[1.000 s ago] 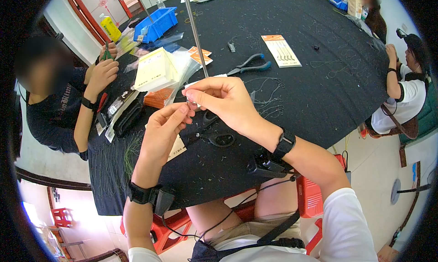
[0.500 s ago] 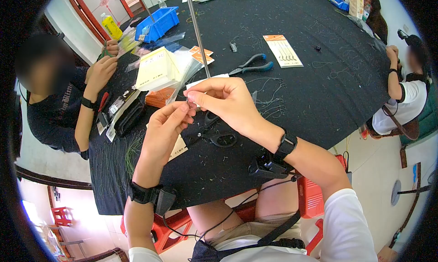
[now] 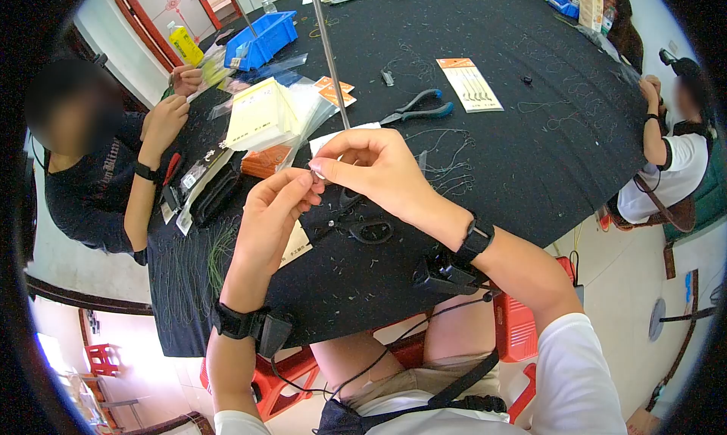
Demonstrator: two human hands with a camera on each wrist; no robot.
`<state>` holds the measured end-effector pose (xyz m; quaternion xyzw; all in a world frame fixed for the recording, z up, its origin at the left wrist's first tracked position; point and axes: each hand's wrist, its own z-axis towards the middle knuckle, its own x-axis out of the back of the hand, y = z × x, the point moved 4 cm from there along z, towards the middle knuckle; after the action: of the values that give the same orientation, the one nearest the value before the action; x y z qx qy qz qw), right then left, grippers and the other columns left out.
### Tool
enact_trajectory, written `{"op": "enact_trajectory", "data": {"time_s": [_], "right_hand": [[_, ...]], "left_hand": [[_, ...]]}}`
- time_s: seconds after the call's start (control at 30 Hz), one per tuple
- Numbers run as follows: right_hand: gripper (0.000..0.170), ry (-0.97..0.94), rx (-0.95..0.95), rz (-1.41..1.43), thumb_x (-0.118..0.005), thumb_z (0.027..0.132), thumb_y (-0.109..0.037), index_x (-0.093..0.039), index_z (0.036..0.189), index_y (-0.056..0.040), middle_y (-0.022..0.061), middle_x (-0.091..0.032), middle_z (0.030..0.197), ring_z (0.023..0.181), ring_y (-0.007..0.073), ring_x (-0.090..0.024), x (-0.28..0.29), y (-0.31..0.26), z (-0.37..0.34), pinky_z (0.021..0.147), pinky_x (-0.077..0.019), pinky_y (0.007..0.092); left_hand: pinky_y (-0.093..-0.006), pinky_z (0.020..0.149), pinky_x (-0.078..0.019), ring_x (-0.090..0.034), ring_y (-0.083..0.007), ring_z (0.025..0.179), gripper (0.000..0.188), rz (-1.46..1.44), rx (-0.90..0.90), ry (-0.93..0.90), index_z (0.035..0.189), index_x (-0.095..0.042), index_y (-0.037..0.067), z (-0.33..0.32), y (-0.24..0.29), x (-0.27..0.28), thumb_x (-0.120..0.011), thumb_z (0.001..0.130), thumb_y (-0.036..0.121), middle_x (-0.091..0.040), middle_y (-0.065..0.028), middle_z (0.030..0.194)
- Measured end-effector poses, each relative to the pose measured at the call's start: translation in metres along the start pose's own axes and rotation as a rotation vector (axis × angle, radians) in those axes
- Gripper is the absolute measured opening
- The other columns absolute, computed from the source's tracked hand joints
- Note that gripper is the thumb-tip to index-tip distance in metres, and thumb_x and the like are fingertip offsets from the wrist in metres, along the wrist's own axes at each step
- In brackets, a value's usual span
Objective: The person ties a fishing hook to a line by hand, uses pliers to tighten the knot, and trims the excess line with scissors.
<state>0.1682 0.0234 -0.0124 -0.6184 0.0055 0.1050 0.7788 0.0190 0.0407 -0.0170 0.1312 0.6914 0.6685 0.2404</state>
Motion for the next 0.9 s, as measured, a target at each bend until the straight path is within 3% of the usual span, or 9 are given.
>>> {"op": "enact_trajectory", "data": {"time_s": [0.3,0.37,0.9], "right_hand": [[0.008,-0.001,0.038,0.003,-0.060,0.083,-0.004,-0.061,0.089,0.0014,0.0047,-0.062,0.085,0.079,0.0110,-0.061,-0.0005,0.0010,0.0005,0.072,-0.0486,0.0235],[0.012,0.054,0.149,-0.043,-0.065,0.081,-0.011,-0.063,0.088,-0.0012,0.0008,-0.063,0.076,0.066,0.0037,-0.057,0.0010,0.0017,0.0015,0.058,-0.0441,0.0165],[0.011,0.091,0.167,-0.083,-0.066,0.080,-0.010,-0.064,0.086,-0.0011,0.0012,-0.063,0.074,0.062,0.0024,-0.055,0.0006,-0.0025,0.0007,0.055,-0.0417,0.0157]], "left_hand": [[-0.0209,0.069,-0.0391,-0.053,-0.0085,0.075,0.018,0.010,-0.010,0.015,0.091,-0.063,0.002,0.0006,-0.0013,0.0019,-0.055,0.088,0.017,-0.062,-0.0037,0.085],[-0.0209,0.069,-0.0393,-0.054,-0.0086,0.075,0.018,-0.008,0.000,0.018,0.092,-0.063,0.002,0.0013,-0.0031,0.0046,-0.054,0.089,0.017,-0.062,-0.0038,0.085],[-0.0215,0.070,-0.0398,-0.053,-0.0080,0.076,0.017,-0.003,-0.022,0.004,0.093,-0.065,0.002,0.0009,-0.0043,0.0056,-0.060,0.086,0.017,-0.062,-0.0037,0.087]]}}
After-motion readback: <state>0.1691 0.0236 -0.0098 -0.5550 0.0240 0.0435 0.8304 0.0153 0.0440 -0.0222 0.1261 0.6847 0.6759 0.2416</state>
